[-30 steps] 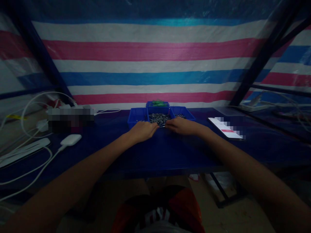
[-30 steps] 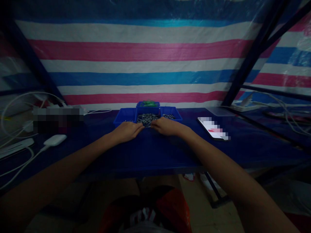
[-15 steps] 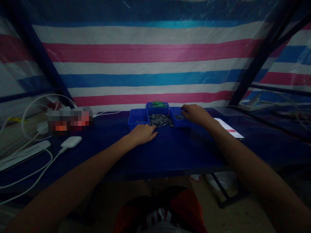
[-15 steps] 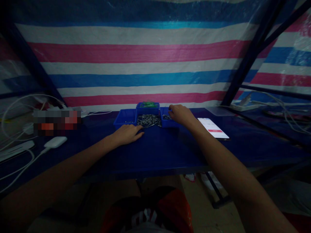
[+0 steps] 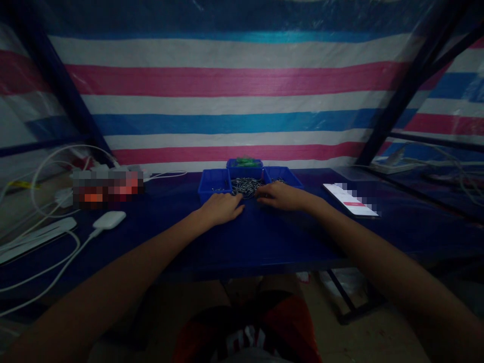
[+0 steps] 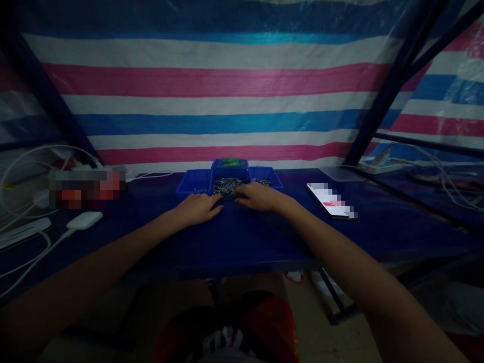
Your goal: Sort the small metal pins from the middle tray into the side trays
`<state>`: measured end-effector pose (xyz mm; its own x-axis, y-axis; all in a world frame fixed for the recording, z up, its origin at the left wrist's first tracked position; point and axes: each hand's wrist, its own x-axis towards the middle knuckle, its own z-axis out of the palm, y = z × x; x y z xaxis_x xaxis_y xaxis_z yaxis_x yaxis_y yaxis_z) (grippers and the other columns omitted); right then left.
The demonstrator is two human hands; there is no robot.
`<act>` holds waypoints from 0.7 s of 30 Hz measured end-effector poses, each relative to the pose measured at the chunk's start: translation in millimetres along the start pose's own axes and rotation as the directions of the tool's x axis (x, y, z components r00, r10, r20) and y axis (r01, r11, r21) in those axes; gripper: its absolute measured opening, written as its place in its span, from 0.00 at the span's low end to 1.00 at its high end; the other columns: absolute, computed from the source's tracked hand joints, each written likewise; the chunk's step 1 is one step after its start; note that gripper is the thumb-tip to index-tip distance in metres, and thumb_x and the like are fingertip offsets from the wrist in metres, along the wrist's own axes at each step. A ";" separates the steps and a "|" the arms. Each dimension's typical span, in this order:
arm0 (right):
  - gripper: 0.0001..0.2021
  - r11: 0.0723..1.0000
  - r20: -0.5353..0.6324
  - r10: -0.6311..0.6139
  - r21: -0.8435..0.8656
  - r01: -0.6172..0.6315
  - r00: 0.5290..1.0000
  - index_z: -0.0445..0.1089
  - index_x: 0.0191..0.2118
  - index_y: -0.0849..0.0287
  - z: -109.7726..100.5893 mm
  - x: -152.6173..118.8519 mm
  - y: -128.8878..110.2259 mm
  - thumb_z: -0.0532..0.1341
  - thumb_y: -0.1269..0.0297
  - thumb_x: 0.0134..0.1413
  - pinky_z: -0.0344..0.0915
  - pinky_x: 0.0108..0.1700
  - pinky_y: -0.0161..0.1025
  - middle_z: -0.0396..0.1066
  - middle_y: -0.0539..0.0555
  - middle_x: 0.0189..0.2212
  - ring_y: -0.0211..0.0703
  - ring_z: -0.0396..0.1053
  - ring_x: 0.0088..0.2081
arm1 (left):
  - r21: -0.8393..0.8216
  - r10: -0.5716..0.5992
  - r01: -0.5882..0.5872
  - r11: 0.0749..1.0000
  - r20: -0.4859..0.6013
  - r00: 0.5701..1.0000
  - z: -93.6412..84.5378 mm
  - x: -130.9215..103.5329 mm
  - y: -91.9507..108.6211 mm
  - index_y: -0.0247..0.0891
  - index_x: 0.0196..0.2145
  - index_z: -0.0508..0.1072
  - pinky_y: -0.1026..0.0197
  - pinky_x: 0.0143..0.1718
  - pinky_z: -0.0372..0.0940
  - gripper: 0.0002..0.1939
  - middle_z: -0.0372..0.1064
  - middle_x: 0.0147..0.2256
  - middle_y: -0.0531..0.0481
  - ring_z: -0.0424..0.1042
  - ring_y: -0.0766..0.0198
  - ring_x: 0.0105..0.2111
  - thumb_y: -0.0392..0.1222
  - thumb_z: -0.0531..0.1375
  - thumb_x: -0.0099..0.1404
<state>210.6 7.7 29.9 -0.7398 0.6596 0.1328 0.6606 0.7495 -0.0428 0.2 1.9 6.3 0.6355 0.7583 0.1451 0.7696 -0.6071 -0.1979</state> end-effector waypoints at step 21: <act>0.09 0.998 0.093 -0.033 0.052 0.029 0.995 0.68 0.36 0.61 1.7 0.7 -6.0 0.52 0.65 0.55 0.58 0.33 0.34 0.71 0.54 0.30 0.37 0.67 0.30 | -0.087 0.146 -0.148 0.985 -0.034 0.989 -2.9 0.7 3.6 0.37 0.39 0.65 0.61 0.29 0.59 0.12 0.69 0.34 0.46 0.70 0.61 0.31 0.44 0.46 0.65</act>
<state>205.9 3.7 28.6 -0.7701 0.6366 0.0417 0.6317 0.7700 -0.0900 3.6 -0.4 8.5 0.7428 0.6530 0.1474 0.6691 -0.7313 -0.1323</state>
